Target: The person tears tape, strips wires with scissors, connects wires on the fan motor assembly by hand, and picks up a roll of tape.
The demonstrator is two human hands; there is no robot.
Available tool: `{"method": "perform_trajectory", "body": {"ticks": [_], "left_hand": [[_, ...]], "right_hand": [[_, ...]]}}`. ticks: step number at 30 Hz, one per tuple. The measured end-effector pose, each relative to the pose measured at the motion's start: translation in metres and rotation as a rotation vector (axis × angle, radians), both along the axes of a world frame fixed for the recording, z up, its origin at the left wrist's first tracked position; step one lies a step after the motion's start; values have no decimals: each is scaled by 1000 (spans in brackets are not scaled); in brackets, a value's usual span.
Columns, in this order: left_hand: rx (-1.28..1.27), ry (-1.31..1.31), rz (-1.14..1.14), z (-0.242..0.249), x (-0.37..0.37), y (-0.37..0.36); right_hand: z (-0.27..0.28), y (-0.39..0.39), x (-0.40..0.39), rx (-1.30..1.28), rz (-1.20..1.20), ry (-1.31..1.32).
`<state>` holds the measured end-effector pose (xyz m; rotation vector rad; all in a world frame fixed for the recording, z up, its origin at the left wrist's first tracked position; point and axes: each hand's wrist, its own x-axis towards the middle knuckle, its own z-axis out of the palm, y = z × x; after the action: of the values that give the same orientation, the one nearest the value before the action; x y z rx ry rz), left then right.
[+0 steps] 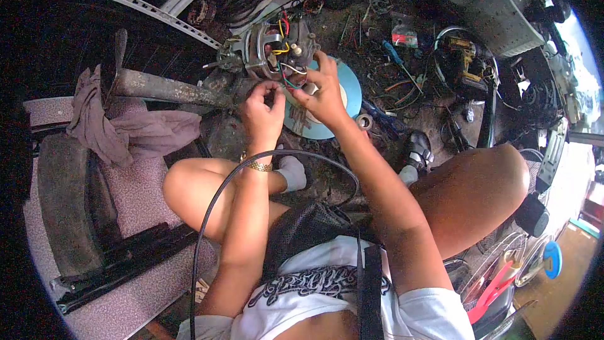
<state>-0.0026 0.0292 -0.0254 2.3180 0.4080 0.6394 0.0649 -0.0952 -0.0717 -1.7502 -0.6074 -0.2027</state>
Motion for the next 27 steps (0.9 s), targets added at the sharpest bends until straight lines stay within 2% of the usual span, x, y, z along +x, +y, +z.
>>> {"method": "perform_trajectory", "body": {"ticks": [3,5,6,8,9,10,12,14,17,18,19,23,26,27], "left_hand": [[5,-41,-27,-3,0,-1],[-212,14,-23,5,-1,-7],[-211,15,-23,-1,-1,-4],[-558,97,-53,-18,2,5],[-824,202,-37,-12,1,7],[-824,201,-36,-7,1,9],[-1137,313,1,-1,1,12],[-1133,317,-15,-1,1,15],[-1071,336,-66,-6,2,18],[-882,231,-110,-9,4,16],[-690,130,-152,-11,5,14],[-617,156,-109,-8,4,12],[-661,99,-174,-15,3,18],[-592,67,-204,-16,2,21]], "right_hand": [[2,3,-10,15,-105,24],[3,4,-14,21,-132,-12],[3,4,-14,21,-132,-11],[1,6,-13,50,-97,3],[0,4,-11,49,-96,3],[-1,1,-6,0,-32,-18],[2,-3,2,-49,33,-40],[9,-7,11,-178,92,-176],[17,-7,15,-182,97,-236],[15,-5,15,-182,97,-237],[12,-3,14,-134,81,-191],[-4,4,8,8,50,-31],[-2,2,11,-1,128,13],[-4,1,12,-1,126,13]]}}
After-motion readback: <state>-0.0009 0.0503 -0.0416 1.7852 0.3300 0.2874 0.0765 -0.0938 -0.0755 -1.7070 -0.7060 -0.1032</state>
